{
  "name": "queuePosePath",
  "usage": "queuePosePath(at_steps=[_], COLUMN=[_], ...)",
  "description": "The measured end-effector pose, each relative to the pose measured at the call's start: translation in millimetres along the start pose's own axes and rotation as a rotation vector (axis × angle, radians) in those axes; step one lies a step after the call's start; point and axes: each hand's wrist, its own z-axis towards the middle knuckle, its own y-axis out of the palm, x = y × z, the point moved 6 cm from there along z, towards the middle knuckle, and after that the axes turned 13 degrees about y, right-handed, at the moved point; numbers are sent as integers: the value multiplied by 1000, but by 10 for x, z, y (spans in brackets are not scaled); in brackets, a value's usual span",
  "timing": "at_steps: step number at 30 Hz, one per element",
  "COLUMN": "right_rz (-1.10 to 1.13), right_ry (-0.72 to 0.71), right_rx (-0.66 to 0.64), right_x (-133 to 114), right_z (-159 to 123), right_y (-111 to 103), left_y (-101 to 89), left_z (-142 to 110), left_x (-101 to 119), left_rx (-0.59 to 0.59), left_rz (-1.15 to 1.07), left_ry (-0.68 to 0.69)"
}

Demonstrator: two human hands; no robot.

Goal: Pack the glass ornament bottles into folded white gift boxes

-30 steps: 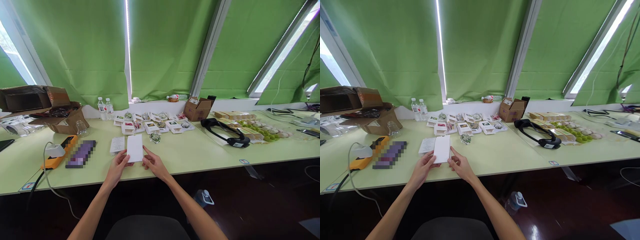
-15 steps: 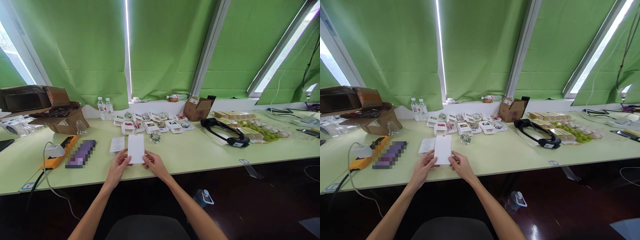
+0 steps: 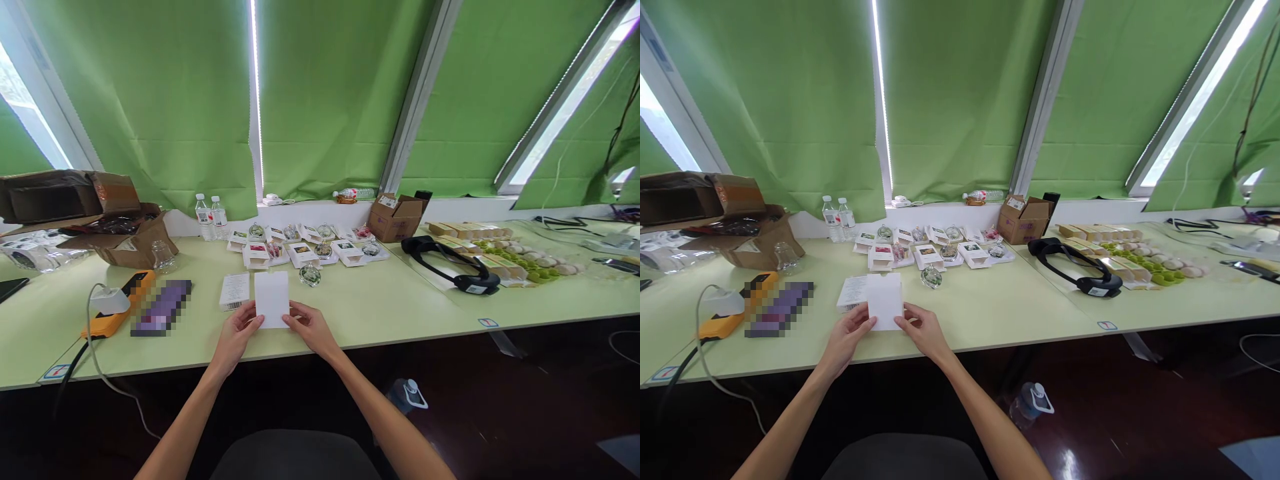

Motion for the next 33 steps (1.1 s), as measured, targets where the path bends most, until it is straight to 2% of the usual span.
queuePosePath(at_steps=[10, 17, 24, 33], right_rz=[-87, 42, -82, -8], right_ry=[-24, -1, 14, 27], right_rx=[37, 47, 141, 150], right_x=[80, 67, 145, 148], right_z=[53, 49, 81, 86], right_y=[-22, -45, -82, -94], left_y=[53, 59, 68, 66], left_z=[-8, -11, -26, -33], left_x=[26, 29, 54, 39], left_rx=[-52, -73, -52, -58], left_rz=[46, 66, 28, 40], left_ry=[8, -2, 19, -10])
